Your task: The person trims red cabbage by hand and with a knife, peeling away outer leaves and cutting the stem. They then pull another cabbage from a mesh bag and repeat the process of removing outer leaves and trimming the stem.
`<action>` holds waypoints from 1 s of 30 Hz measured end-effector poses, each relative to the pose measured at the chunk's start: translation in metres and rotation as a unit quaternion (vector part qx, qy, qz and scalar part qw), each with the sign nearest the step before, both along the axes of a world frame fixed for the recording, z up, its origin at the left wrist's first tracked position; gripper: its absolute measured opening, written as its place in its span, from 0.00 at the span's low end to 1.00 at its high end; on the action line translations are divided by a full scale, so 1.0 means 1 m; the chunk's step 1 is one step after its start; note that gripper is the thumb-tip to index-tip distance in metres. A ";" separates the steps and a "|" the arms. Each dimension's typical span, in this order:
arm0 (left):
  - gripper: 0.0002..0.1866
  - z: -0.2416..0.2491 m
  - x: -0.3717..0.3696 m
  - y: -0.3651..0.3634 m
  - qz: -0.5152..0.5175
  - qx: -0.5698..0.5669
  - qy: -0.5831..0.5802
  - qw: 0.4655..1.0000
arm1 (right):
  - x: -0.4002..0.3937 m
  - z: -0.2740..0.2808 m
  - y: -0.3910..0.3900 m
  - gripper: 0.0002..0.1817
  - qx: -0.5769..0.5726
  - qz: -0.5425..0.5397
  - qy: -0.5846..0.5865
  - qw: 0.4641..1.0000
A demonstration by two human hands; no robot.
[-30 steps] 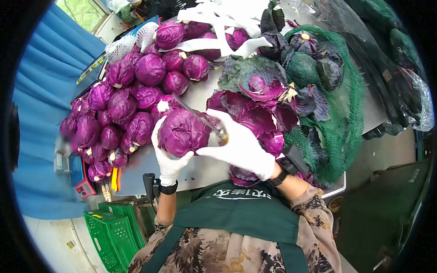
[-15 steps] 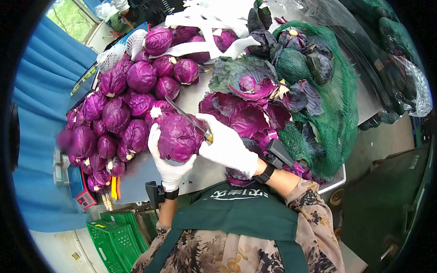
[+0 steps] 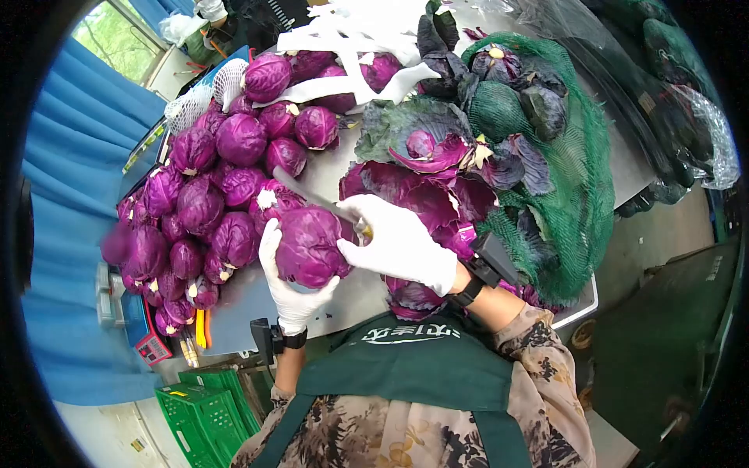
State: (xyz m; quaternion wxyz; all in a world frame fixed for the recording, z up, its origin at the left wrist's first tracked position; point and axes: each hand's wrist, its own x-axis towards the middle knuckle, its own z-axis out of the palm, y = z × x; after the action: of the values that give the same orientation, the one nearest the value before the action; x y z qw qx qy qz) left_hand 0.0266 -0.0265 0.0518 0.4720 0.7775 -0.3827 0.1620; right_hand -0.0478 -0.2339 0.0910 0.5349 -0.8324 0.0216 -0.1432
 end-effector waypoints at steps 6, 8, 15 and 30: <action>0.53 0.002 -0.003 -0.002 -0.001 0.021 -0.045 0.999 | 0.000 -0.003 -0.001 0.18 -0.057 -0.017 0.049 0.997; 0.55 0.001 -0.004 -0.001 0.001 0.034 -0.048 0.998 | 0.000 -0.009 -0.001 0.17 -0.075 -0.021 0.046 0.996; 0.57 -0.013 0.001 0.008 -0.035 -0.072 0.076 0.994 | -0.005 -0.036 -0.028 0.07 0.161 -0.066 0.047 0.984; 0.60 -0.025 0.004 0.011 -0.104 -0.281 0.391 0.870 | 0.012 -0.006 -0.016 0.43 0.180 0.161 0.023 0.970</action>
State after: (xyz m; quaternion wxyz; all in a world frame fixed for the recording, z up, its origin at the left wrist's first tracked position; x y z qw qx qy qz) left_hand 0.0304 -0.0152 0.0265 0.7961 0.5669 -0.1836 -0.1050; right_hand -0.0359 -0.2497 0.0849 0.6917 -0.7177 -0.0750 -0.0295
